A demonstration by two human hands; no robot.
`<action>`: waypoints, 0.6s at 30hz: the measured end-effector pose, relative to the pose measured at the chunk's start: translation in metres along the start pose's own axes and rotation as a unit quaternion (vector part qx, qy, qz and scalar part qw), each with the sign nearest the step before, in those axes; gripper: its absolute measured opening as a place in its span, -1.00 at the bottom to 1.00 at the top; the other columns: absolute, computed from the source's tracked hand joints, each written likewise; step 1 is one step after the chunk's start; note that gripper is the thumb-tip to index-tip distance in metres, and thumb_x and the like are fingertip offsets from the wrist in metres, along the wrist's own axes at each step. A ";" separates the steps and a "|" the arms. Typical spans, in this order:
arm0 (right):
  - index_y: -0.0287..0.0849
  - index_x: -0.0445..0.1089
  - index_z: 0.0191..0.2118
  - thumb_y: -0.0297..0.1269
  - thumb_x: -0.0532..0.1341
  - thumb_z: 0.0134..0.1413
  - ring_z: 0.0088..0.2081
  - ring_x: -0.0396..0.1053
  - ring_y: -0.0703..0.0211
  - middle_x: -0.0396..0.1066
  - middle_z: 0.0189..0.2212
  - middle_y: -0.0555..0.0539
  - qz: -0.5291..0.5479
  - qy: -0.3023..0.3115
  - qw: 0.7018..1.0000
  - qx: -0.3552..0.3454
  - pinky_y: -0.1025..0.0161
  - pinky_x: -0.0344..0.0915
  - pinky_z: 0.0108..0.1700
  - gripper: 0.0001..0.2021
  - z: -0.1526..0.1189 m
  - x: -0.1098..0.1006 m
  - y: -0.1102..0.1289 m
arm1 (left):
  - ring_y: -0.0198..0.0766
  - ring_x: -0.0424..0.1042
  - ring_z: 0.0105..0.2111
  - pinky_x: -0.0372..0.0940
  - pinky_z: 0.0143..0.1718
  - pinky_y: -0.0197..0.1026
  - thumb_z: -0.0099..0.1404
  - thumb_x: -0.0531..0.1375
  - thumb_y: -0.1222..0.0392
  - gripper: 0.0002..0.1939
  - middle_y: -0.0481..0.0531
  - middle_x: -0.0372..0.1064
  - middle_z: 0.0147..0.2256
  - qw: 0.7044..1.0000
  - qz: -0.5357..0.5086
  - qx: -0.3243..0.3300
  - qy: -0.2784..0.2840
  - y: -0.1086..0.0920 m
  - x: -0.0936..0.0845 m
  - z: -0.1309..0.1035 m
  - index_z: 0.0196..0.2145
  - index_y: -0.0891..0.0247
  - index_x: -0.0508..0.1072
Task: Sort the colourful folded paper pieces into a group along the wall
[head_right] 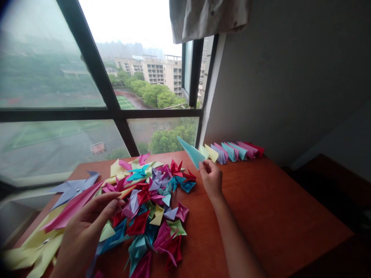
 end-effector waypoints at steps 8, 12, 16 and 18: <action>-0.22 0.42 -0.35 0.07 0.32 -0.01 -0.50 0.33 0.23 0.39 -0.56 0.02 0.031 -0.091 0.995 0.024 0.32 0.26 -0.42 -0.62 0.023 -0.037 -0.016 | -0.12 0.58 -0.26 0.46 -0.29 -0.27 0.15 0.36 -0.12 -0.59 0.06 0.62 -0.25 0.999 0.026 0.016 0.011 0.008 -0.002 0.001 -0.15 0.21 0.58; -0.22 0.41 -0.36 0.05 0.35 -0.05 -0.53 0.31 0.25 0.40 -0.57 0.02 0.054 -0.132 0.989 0.038 0.32 0.24 -0.46 -0.62 0.031 -0.056 -0.021 | -0.13 0.57 -0.30 0.46 -0.31 -0.27 0.14 0.36 -0.11 -0.60 0.04 0.61 -0.32 1.000 0.008 0.020 0.016 0.005 0.000 0.000 -0.17 0.20 0.58; -0.21 0.40 -0.38 0.04 0.35 -0.07 -0.54 0.30 0.25 0.41 -0.58 0.01 0.050 -0.150 0.987 0.036 0.32 0.22 -0.47 -0.63 0.033 -0.068 -0.024 | -0.14 0.57 -0.31 0.45 -0.32 -0.28 0.15 0.36 -0.10 -0.63 0.04 0.61 -0.32 1.000 0.009 0.022 0.019 0.006 0.001 0.000 -0.19 0.20 0.59; -0.22 0.40 -0.38 0.04 0.35 -0.07 -0.53 0.30 0.25 0.41 -0.56 -0.01 0.045 -0.158 0.986 0.033 0.32 0.23 -0.47 -0.62 0.034 -0.072 -0.025 | -0.14 0.57 -0.30 0.45 -0.31 -0.28 0.16 0.36 -0.10 -0.63 0.04 0.61 -0.29 1.000 0.007 0.018 0.022 0.007 0.001 0.000 -0.18 0.19 0.58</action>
Point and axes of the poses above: each hand's wrist, its own z-axis towards the middle knuckle, its own x-axis out of the palm, y = z × x, the point moved 3 cm from there along z, towards the middle knuckle
